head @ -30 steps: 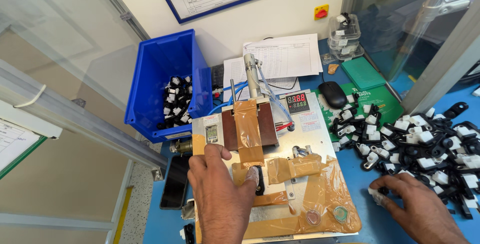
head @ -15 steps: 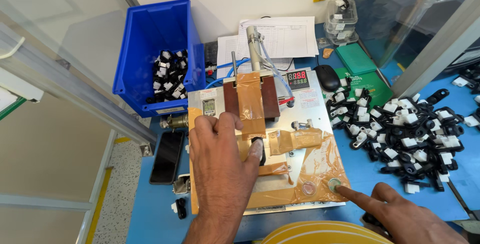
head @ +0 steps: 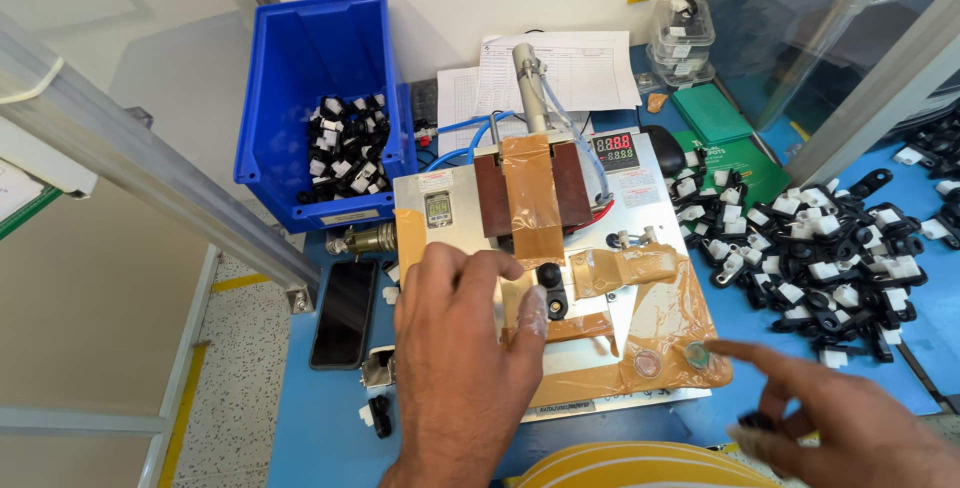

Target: The person places small black plastic components one at a time into the fixture of a bench-top press machine, presses them using the machine, then removes the pressed part and sets it aside, repeating the cycle continuously. They pick parts from a pile on the workbench and wear finger cots while handling the components.

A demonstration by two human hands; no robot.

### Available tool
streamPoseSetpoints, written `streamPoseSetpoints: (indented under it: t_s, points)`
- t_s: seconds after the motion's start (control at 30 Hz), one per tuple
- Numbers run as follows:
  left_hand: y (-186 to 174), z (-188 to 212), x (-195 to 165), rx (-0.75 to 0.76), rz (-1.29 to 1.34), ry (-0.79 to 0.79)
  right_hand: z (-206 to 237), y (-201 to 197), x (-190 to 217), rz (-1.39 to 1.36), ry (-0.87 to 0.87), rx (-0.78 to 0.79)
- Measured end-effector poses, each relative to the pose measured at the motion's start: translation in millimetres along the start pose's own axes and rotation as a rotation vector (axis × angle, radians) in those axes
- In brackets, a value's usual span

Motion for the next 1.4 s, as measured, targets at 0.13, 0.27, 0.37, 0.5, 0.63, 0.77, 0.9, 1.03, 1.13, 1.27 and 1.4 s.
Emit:
streamPoseSetpoints:
  t_s: [0.13, 0.27, 0.37, 0.5, 0.63, 0.77, 0.9, 1.03, 1.13, 1.27, 1.4]
  points:
    - [10.9, -7.1, 1.2, 0.048, -0.013, 0.090, -2.8, -4.2, 4.6, -0.699, -0.070, -0.066]
    - [21.1, -15.4, 1.4, 0.105, -0.026, 0.145, -6.9, 7.0, 4.9, -0.826, -0.077, 0.008]
    - [32.7, -23.1, 3.9, 0.202, -0.079, 0.154, -8.4, 21.1, 8.7, -0.900, -0.107, 0.101]
    - [40.7, -29.6, 1.4, 0.271, -0.114, 0.224, -9.4, 35.0, 13.8, -0.974, -0.122, 0.171]
    - [45.5, -31.4, -2.2, 0.323, -0.152, 0.281, -11.1, 35.5, 15.9, -0.954, -0.111, 0.149]
    - [50.6, -33.6, -4.6, 0.389, -0.202, 0.320, -11.0, 30.5, 18.5, -0.864, -0.100, 0.106]
    - [57.7, -33.5, -4.0, 0.409, -0.237, 0.400, -1.2, 14.9, 38.0, -0.835, -0.177, 0.048]
    - [53.6, -29.1, -16.1, 0.307, -0.247, 0.579, 22.8, -17.0, 67.6, -0.680, -0.140, -0.148]
    - [20.4, -33.3, -34.6, 0.218, -0.164, 0.651, 56.8, -45.6, 108.0, -0.537, -0.179, -0.324]
    - [-116.3, -49.0, -42.4, -0.330, 0.001, 0.689, 88.1, -73.8, 168.3, -0.276, -0.150, -0.466]
    - [-191.3, -39.4, 24.9, -0.278, -0.243, 0.394, 92.3, -64.8, 240.4, -0.230, -0.279, -0.543]
Point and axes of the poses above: each hand's wrist, its own z-axis away from the middle knuckle, its own y-axis out of the palm, x = y × z, the point moved 10 cm from there along -z, towards the middle knuckle, and after that the axes turned 4 degrees about -z, right-handed, at the moved point
